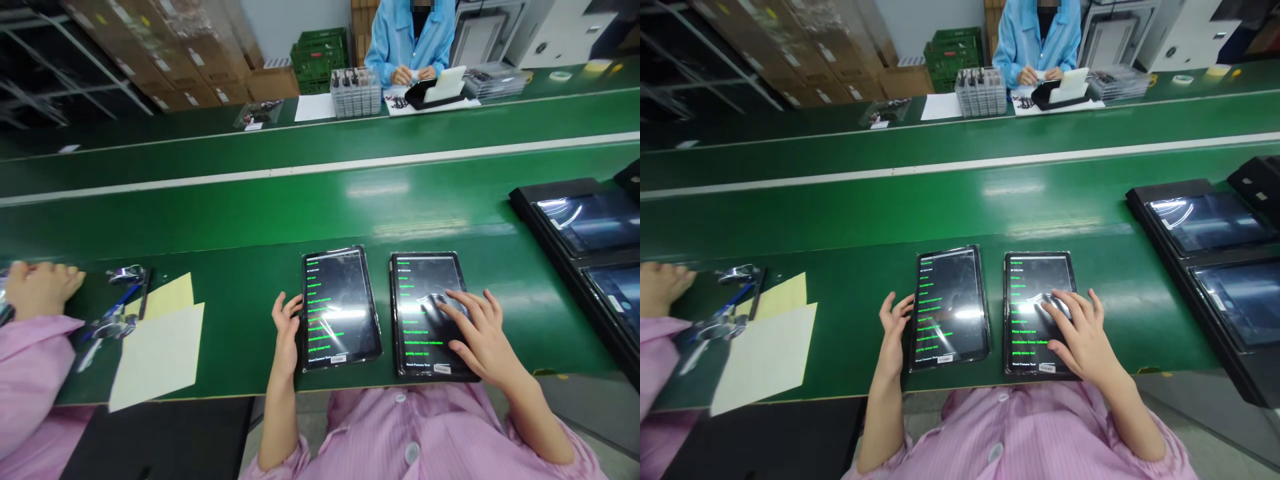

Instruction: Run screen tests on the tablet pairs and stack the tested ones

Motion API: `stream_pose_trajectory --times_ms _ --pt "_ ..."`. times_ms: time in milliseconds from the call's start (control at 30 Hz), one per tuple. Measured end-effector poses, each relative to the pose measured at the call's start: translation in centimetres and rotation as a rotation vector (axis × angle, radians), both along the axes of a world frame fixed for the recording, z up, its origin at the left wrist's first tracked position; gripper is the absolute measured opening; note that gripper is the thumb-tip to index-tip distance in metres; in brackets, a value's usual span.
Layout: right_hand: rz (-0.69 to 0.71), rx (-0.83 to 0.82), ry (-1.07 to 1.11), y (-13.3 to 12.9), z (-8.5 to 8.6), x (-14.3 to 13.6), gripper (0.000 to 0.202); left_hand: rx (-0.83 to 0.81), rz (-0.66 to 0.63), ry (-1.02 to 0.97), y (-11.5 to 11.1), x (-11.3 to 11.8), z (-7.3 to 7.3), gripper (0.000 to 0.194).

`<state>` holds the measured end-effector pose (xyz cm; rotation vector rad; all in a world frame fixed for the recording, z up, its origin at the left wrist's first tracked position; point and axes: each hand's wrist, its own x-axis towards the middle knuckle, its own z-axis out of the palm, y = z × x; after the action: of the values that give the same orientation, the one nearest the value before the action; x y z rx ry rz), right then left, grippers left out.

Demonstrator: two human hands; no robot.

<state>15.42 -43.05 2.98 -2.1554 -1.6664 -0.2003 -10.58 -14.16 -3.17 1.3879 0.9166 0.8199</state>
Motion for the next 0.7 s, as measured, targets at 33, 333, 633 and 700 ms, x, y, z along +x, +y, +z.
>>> stream_pose_trajectory --times_ms 33,333,633,700 --pt "-0.002 -0.013 -0.001 0.0 -0.2 0.0 0.057 0.013 -0.006 0.013 -0.1 -0.1 0.1 0.069" --pt "-0.025 -0.096 -0.032 1.6 -1.3 -1.2 0.046 0.363 -0.166 0.231 -0.9 -1.2 0.9 0.069" --pt "-0.124 -0.022 0.090 1.0 -1.3 0.8 0.054 0.487 -0.244 0.330 -0.9 -1.5 0.9 0.073" --pt "-0.186 0.051 0.245 0.6 -2.3 2.5 0.058 0.486 -0.264 0.357 -0.9 -1.7 1.0 0.072"
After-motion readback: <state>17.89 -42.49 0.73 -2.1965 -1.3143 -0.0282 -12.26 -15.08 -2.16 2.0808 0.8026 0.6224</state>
